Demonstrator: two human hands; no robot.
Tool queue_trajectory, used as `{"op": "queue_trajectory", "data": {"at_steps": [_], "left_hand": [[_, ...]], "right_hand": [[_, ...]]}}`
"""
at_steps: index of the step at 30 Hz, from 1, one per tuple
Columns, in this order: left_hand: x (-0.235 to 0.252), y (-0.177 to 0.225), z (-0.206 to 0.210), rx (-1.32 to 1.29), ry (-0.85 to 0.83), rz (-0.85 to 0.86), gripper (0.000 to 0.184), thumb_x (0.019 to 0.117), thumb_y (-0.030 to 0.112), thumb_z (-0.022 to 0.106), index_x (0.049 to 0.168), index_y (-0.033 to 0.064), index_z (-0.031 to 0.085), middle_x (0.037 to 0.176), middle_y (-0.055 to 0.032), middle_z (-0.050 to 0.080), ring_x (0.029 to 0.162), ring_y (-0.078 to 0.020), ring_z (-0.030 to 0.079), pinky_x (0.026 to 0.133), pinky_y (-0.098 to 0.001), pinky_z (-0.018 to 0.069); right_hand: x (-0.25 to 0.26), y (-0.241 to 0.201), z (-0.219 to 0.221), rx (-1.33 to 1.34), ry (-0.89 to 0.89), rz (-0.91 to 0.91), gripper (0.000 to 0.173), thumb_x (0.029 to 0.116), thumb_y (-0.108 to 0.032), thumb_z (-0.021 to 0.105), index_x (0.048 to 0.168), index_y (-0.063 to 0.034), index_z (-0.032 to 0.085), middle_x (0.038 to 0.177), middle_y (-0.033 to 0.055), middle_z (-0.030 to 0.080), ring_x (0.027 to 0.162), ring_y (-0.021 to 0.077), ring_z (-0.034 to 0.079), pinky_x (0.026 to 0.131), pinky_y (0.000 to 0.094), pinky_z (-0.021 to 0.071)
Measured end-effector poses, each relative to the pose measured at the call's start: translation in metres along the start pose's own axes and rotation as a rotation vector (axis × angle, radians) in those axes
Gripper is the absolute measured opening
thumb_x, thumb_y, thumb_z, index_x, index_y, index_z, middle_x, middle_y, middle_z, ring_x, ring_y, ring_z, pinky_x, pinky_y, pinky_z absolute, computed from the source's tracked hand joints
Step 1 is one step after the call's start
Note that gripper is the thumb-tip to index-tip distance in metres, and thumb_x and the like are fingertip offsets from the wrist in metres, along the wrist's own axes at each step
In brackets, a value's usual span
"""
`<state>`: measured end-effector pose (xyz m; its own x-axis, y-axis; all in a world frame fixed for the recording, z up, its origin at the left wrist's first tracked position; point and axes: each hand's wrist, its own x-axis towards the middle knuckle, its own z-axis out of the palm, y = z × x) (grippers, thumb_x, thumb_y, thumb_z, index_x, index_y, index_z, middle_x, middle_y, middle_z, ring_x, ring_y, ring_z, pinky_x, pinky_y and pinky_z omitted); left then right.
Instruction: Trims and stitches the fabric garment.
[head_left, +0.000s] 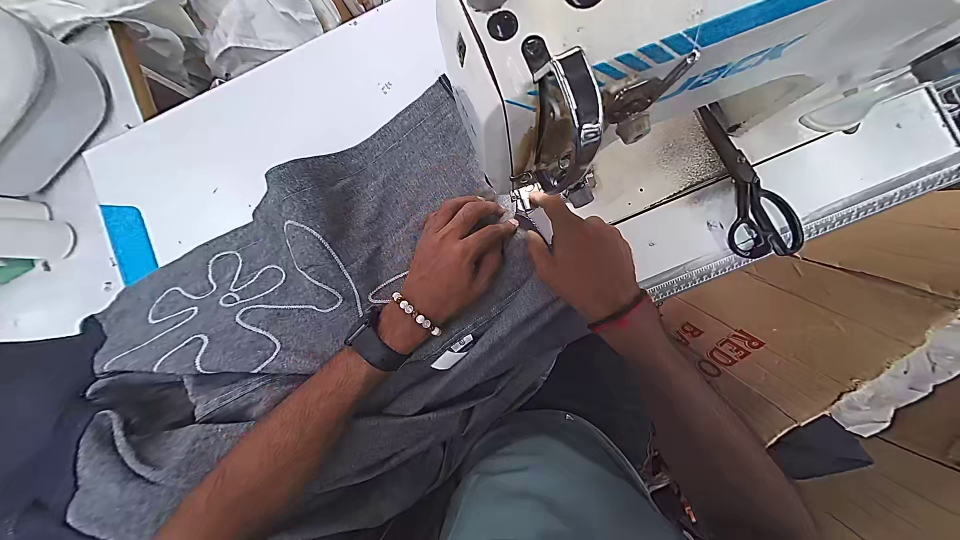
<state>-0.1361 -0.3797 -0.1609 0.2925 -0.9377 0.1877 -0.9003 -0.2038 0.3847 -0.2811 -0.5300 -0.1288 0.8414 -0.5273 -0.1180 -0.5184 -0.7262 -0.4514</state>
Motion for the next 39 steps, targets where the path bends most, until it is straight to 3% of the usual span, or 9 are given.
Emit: {"op": "queue_trajectory", "data": {"at_steps": [4, 6, 14, 19, 21, 23, 26, 30, 39], "left_hand": [[-0.008, -0.003, 0.01, 0.132, -0.011, 0.01, 0.039, 0.105, 0.034, 0.048, 0.139, 0.0263, 0.066, 0.152, -0.0034, 0.054, 0.146, -0.0296, 0.042, 0.118, -0.0526, 0.0316], [-0.009, -0.002, 0.016, 0.166, 0.012, 0.019, 0.041, 0.1044, 0.034, 0.046, 0.141, 0.0303, 0.064, 0.152, -0.0032, 0.054, 0.146, -0.0309, 0.041, 0.119, -0.0537, 0.0297], [0.009, -0.003, 0.01, 0.228, 0.083, 0.0, 0.037, 0.1051, 0.035, 0.049, 0.135, 0.023, 0.066, 0.134, -0.0015, 0.067, 0.125, -0.0248, 0.06, 0.101, -0.0472, 0.0452], [0.013, -0.014, 0.011, 0.3, 0.103, 0.091, 0.034, 0.1043, 0.035, 0.053, 0.133, 0.0274, 0.07, 0.128, -0.0028, 0.069, 0.119, -0.0265, 0.062, 0.099, -0.0473, 0.0445], [0.011, -0.017, 0.012, 0.289, 0.122, 0.103, 0.033, 0.1037, 0.034, 0.054, 0.131, 0.0272, 0.071, 0.13, -0.0012, 0.069, 0.12, -0.0254, 0.061, 0.1, -0.0466, 0.0443], [0.01, -0.018, 0.012, 0.279, 0.128, 0.102, 0.033, 0.1038, 0.034, 0.054, 0.131, 0.0273, 0.072, 0.132, -0.0006, 0.069, 0.12, -0.0252, 0.061, 0.1, -0.0462, 0.044], [0.01, -0.017, 0.011, 0.255, 0.118, 0.102, 0.033, 0.1044, 0.033, 0.054, 0.13, 0.0248, 0.072, 0.132, -0.0022, 0.069, 0.12, -0.026, 0.061, 0.101, -0.0469, 0.0435], [0.01, -0.018, 0.011, 0.25, 0.135, 0.102, 0.032, 0.1042, 0.034, 0.055, 0.128, 0.0236, 0.073, 0.129, -0.0018, 0.07, 0.119, -0.0258, 0.062, 0.101, -0.0466, 0.0437], [0.01, -0.016, 0.012, 0.265, 0.127, 0.096, 0.033, 0.1043, 0.033, 0.054, 0.131, 0.0255, 0.071, 0.13, -0.003, 0.068, 0.119, -0.028, 0.06, 0.1, -0.048, 0.0427]], "right_hand": [[-0.012, 0.012, 0.001, -0.04, 0.032, 0.074, 0.043, 0.0954, -0.051, 0.059, 0.115, -0.012, 0.063, 0.063, 0.0073, 0.06, 0.057, 0.0311, 0.063, 0.047, 0.049, 0.0465], [-0.037, 0.03, 0.007, 0.033, 0.08, 0.01, 0.054, 0.0933, -0.05, 0.064, 0.131, -0.0122, 0.062, 0.063, 0.0041, 0.061, 0.053, 0.0266, 0.06, 0.047, 0.0478, 0.047], [-0.143, 0.026, 0.046, -0.059, 0.125, -0.305, 0.022, 0.0936, -0.005, 0.053, 0.107, -0.0103, 0.07, 0.081, 0.0048, 0.067, 0.057, 0.0197, 0.063, 0.045, 0.034, 0.0487], [-0.141, 0.027, 0.041, -0.185, -0.338, -0.274, 0.019, 0.0878, -0.015, 0.065, 0.105, -0.0131, 0.072, 0.087, 0.0084, 0.07, 0.07, 0.0275, 0.07, 0.051, 0.0427, 0.0549], [-0.124, 0.025, 0.02, -0.03, -0.543, -0.254, 0.022, 0.0979, -0.031, 0.059, 0.104, -0.0164, 0.075, 0.091, 0.0074, 0.072, 0.08, 0.028, 0.072, 0.061, 0.0505, 0.0574], [-0.097, 0.021, 0.009, 0.173, -0.241, -0.232, 0.025, 0.1017, -0.031, 0.055, 0.099, -0.0168, 0.075, 0.083, 0.0014, 0.072, 0.072, 0.0179, 0.07, 0.059, 0.0427, 0.0581], [-0.041, 0.013, 0.005, 0.218, 0.179, -0.129, 0.025, 0.1038, -0.019, 0.054, 0.117, -0.009, 0.073, 0.097, 0.0065, 0.073, 0.079, 0.0177, 0.07, 0.065, 0.0381, 0.0595], [0.004, 0.002, 0.022, 0.131, 0.227, 0.015, 0.024, 0.105, -0.024, 0.056, 0.111, -0.0106, 0.075, 0.092, 0.0083, 0.071, 0.07, 0.0236, 0.067, 0.058, 0.0446, 0.054], [0.007, -0.004, 0.021, 0.101, 0.223, 0.1, 0.02, 0.1009, -0.035, 0.064, 0.103, -0.0181, 0.075, 0.079, 0.0021, 0.069, 0.061, 0.0208, 0.063, 0.051, 0.0449, 0.0472]]}}
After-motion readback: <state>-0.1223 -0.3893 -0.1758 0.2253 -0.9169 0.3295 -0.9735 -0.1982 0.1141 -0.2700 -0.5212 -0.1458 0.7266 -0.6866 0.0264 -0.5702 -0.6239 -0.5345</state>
